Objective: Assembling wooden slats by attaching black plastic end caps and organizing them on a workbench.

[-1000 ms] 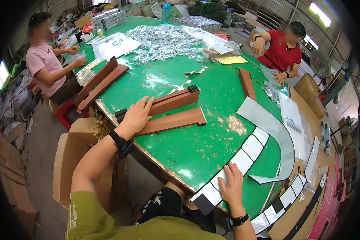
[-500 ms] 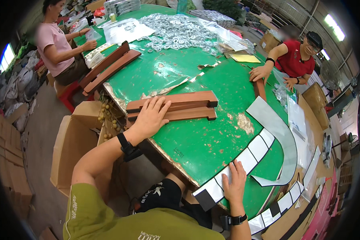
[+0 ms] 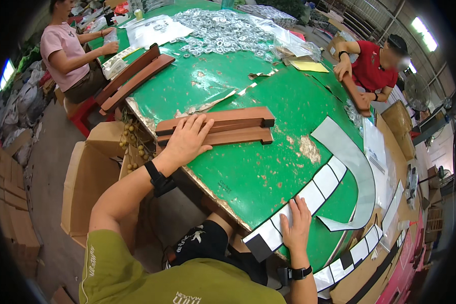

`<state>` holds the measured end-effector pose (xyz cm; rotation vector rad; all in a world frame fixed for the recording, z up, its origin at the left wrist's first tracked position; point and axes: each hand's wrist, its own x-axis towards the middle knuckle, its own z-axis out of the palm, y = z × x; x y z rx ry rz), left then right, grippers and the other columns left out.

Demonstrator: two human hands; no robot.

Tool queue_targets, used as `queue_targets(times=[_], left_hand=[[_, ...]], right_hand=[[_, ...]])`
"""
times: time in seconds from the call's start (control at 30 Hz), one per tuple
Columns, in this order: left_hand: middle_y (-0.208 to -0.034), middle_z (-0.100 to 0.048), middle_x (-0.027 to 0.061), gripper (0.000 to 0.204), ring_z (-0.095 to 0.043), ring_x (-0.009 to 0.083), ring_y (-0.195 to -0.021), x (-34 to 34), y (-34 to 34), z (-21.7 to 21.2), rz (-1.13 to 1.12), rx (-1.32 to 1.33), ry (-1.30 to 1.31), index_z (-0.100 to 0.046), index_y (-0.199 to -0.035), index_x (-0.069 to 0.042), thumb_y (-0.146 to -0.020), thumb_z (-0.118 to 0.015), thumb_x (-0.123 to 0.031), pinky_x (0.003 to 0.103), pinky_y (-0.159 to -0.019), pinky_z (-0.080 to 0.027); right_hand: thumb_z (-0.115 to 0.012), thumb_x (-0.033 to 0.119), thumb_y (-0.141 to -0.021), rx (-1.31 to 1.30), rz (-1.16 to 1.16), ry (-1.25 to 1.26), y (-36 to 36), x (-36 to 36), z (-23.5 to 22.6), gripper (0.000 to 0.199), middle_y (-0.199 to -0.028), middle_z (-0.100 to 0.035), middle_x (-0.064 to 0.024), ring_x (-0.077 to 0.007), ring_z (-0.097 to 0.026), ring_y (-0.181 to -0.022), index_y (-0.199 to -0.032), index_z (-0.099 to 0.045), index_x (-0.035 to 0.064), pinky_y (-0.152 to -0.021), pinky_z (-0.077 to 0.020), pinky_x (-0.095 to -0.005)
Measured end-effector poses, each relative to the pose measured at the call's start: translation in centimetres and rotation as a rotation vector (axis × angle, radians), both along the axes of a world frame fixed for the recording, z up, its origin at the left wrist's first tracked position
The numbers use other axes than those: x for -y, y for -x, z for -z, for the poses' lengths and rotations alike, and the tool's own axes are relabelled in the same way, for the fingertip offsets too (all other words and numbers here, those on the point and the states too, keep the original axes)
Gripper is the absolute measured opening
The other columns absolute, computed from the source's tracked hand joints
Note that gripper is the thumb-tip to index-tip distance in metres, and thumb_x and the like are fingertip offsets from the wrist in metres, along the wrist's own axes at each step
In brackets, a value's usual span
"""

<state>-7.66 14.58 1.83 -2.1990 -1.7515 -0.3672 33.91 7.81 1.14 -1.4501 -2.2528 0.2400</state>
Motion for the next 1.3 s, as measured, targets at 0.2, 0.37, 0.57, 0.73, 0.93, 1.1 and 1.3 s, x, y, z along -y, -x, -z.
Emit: queue_targets(times=[0.2, 0.37, 0.57, 0.73, 0.93, 1.1, 1.3], left_hand=[[-0.141, -0.048, 0.0164, 0.074, -0.048, 0.0332, -0.128, -0.5, 0.5, -0.4, 0.026, 0.024, -0.007, -0.045, -0.146, -0.004, -0.087, -0.072, -0.04, 0.049, -0.109, -0.039], [-0.135, -0.054, 0.0143, 0.063, -0.057, 0.0347, -0.119, -1.6, 1.2, -2.4, 0.034, 0.08, 0.1, -0.048, -0.143, -0.008, -0.091, -0.069, -0.036, 0.054, -0.103, -0.045], [-0.127, -0.061, 0.0139, 0.052, -0.063, 0.0361, -0.107, -3.1, 2.1, -3.6, -0.075, 0.211, 0.208, -0.05, -0.141, -0.01, -0.095, -0.064, -0.03, 0.049, -0.091, -0.052], [-0.122, -0.062, 0.0161, 0.045, -0.063, 0.0367, -0.104, -5.9, 3.5, -1.8, -0.101, 0.232, 0.11, -0.051, -0.14, -0.007, -0.101, -0.053, -0.029, 0.047, -0.088, -0.052], [-0.121, -0.061, 0.0158, 0.056, -0.061, 0.0363, -0.102, -5.3, 2.1, -0.9, -0.129, 0.127, -0.032, -0.048, -0.142, -0.007, -0.099, -0.055, -0.043, 0.046, -0.089, -0.05], [-0.108, -0.06, 0.0127, 0.057, -0.062, 0.0342, -0.099, -5.8, 3.0, -1.1, -0.175, 0.121, 0.028, -0.052, -0.14, -0.013, -0.095, -0.061, -0.047, 0.045, -0.087, -0.051], [-0.103, -0.065, 0.0141, 0.054, -0.066, 0.0345, -0.093, -7.1, 3.2, -3.1, -0.222, 0.491, 0.078, -0.07, -0.123, -0.01, -0.087, -0.072, -0.05, 0.045, -0.081, -0.054]], right_hand=[[-0.068, 0.018, -0.088, 0.007, 0.001, -0.015, 0.1, -0.1, 0.0, 0.052, -0.149, -0.049, -0.0167, -0.0374, -0.041, -0.141, -0.136, -0.056, 0.0036, -0.114, -0.0314, -0.0501], [-0.068, 0.022, -0.089, 0.01, 0.005, -0.018, -0.3, -0.1, 0.3, 0.052, -0.149, -0.048, -0.0162, -0.0374, -0.041, -0.141, -0.136, -0.056, 0.0047, -0.114, -0.0309, -0.0516], [-0.069, 0.022, -0.088, 0.0, -0.01, 0.0, -0.1, -0.2, 0.5, 0.053, -0.149, -0.048, -0.0168, -0.0375, -0.041, -0.141, -0.136, -0.056, 0.0044, -0.115, -0.0302, -0.0515], [-0.069, 0.02, -0.087, -0.002, -0.003, 0.009, -0.5, -0.3, 0.8, 0.054, -0.149, -0.049, -0.0169, -0.0387, -0.041, -0.14, -0.137, -0.056, 0.0037, -0.115, -0.0293, -0.0521], [-0.068, 0.018, -0.087, 0.015, -0.012, 0.01, -0.6, -0.2, 0.9, 0.054, -0.149, -0.047, -0.0195, -0.0411, -0.04, -0.14, -0.136, -0.054, 0.0013, -0.115, -0.0285, -0.0537], [-0.064, 0.015, -0.089, 0.024, -0.01, 0.018, -0.3, -0.1, 0.7, 0.053, -0.152, -0.046, -0.0176, -0.0391, -0.038, -0.143, -0.139, -0.053, 0.0007, -0.117, -0.0267, -0.05], [-0.064, 0.014, -0.089, 0.031, -0.013, 0.017, -0.5, -0.2, 0.7, 0.053, -0.151, -0.046, -0.0193, -0.0405, -0.039, -0.142, -0.139, -0.053, 0.0001, -0.116, -0.0273, -0.0516]])
